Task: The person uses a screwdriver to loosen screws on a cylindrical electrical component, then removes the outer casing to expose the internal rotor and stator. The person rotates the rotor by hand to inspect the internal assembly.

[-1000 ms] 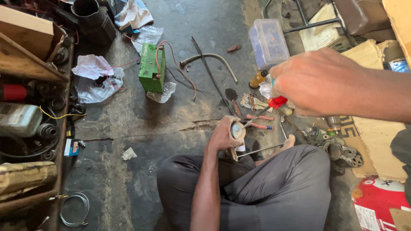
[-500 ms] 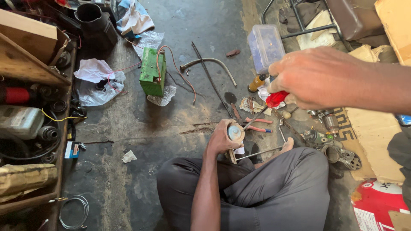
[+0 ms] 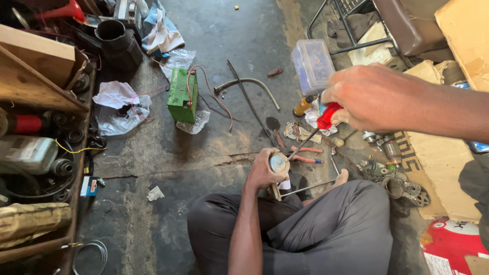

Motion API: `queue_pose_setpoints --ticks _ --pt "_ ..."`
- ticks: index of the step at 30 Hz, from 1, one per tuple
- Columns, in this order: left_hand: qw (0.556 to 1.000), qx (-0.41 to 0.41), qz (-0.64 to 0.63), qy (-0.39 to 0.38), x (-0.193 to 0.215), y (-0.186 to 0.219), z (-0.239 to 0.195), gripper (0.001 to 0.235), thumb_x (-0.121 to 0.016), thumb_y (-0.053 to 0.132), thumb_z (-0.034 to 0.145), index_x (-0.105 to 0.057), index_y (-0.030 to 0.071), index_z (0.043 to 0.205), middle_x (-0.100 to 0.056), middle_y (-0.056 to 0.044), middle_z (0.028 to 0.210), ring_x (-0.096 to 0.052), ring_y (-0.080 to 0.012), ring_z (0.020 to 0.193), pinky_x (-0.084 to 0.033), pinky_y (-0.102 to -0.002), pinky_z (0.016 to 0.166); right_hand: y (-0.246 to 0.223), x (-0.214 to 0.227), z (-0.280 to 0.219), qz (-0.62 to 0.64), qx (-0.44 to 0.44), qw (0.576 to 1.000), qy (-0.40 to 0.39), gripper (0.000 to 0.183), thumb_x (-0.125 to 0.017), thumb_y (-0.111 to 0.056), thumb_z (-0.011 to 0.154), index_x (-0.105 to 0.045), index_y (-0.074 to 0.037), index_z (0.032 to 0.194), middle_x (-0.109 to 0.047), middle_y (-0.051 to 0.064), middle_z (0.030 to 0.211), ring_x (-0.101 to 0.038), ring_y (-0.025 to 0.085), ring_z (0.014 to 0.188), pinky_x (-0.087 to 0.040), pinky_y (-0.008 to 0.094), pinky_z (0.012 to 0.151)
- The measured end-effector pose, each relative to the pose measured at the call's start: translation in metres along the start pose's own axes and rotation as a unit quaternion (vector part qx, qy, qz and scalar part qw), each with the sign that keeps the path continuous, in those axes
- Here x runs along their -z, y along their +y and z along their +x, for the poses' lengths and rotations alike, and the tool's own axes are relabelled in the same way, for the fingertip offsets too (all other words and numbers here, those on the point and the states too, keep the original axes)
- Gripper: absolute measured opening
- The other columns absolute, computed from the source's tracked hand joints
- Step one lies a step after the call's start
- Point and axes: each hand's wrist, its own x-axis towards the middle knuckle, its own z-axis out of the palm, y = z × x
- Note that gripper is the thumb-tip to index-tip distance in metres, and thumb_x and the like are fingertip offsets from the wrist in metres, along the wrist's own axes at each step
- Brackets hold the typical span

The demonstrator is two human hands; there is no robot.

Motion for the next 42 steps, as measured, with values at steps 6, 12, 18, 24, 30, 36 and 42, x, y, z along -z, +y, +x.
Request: queue_pose_setpoints --ticks 6,12,18,24,30,36,42 --pt "0.999 -0.007 -0.041 -0.001 -0.001 -0.004 0.000 0.092 -0.095 0.023 0.048 -0.058 0.005 0.130 -0.064 -0.014 0.122 -0.064 -0.0279 0.116 -0.052 -0.037 0.100 0.000 0.005 0.000 0.038 -0.157 0.983 -0.092 0.053 -0.076 -0.046 0.088 -0.070 -0.013 0.128 -0.075 0.021 0.091 -0.073 0.042 0.087 -0.058 0.048 0.085" --pt "1.000 -0.003 -0.026 -0.002 -0.004 -0.009 0.002 0.092 -0.096 0.023 0.049 -0.058 0.005 0.130 -0.065 -0.014 0.122 -0.065 -0.0269 0.116 -0.051 -0.037 0.100 -0.010 0.014 0.002 0.021 -0.142 0.980 -0.138 0.032 -0.072 -0.031 0.087 -0.076 -0.014 0.114 -0.076 0.018 0.096 -0.073 0.038 0.093 -0.059 0.048 0.087" --pt "0.999 0.003 -0.034 -0.005 -0.006 -0.016 0.002 0.091 -0.095 0.025 0.049 -0.058 0.005 0.130 -0.066 -0.013 0.122 -0.065 -0.0255 0.116 -0.051 -0.036 0.101 -0.013 0.012 -0.003 0.019 0.001 0.999 -0.040 0.050 -0.074 -0.002 0.064 -0.078 -0.019 0.112 -0.064 0.011 0.108 -0.070 0.035 0.093 -0.057 0.046 0.082" --pt "0.999 -0.020 -0.039 -0.006 -0.005 -0.018 0.001 0.092 -0.095 0.022 0.049 -0.056 0.005 0.131 -0.065 -0.012 0.123 -0.064 -0.0255 0.118 -0.050 -0.036 0.103 -0.008 0.016 -0.001 0.063 -0.170 0.978 -0.106 0.060 -0.082 -0.051 0.082 -0.070 -0.010 0.124 -0.072 0.023 0.090 -0.072 0.042 0.091 -0.059 0.048 0.083" --pt "0.999 0.001 -0.039 -0.012 -0.002 -0.009 0.001 0.091 -0.096 0.024 0.050 -0.058 0.006 0.130 -0.066 -0.011 0.123 -0.065 -0.0249 0.118 -0.051 -0.036 0.103 0.002 -0.001 0.002 -0.058 -0.053 0.991 -0.109 0.020 -0.073 -0.014 0.078 -0.076 -0.004 0.095 -0.072 0.020 0.092 -0.074 0.038 0.093 -0.061 0.048 0.081" --pt "1.000 0.007 -0.008 -0.012 0.001 -0.002 0.001 0.090 -0.096 0.024 0.049 -0.059 0.006 0.129 -0.065 -0.011 0.123 -0.064 -0.0242 0.117 -0.051 -0.036 0.102 0.004 -0.002 0.000 0.038 0.141 0.987 0.073 0.025 -0.071 -0.005 0.065 -0.073 -0.010 0.090 -0.071 0.016 0.094 -0.072 0.038 0.091 -0.057 0.051 0.079" --pt "0.999 0.012 -0.026 -0.015 0.002 0.002 -0.001 0.089 -0.096 0.022 0.049 -0.059 0.006 0.128 -0.065 -0.011 0.122 -0.064 -0.0249 0.116 -0.050 -0.036 0.101 -0.009 0.022 -0.003 0.046 -0.158 0.975 -0.152 0.042 -0.064 -0.045 0.101 -0.069 -0.003 0.101 -0.073 0.024 0.091 -0.072 0.041 0.093 -0.058 0.048 0.082"
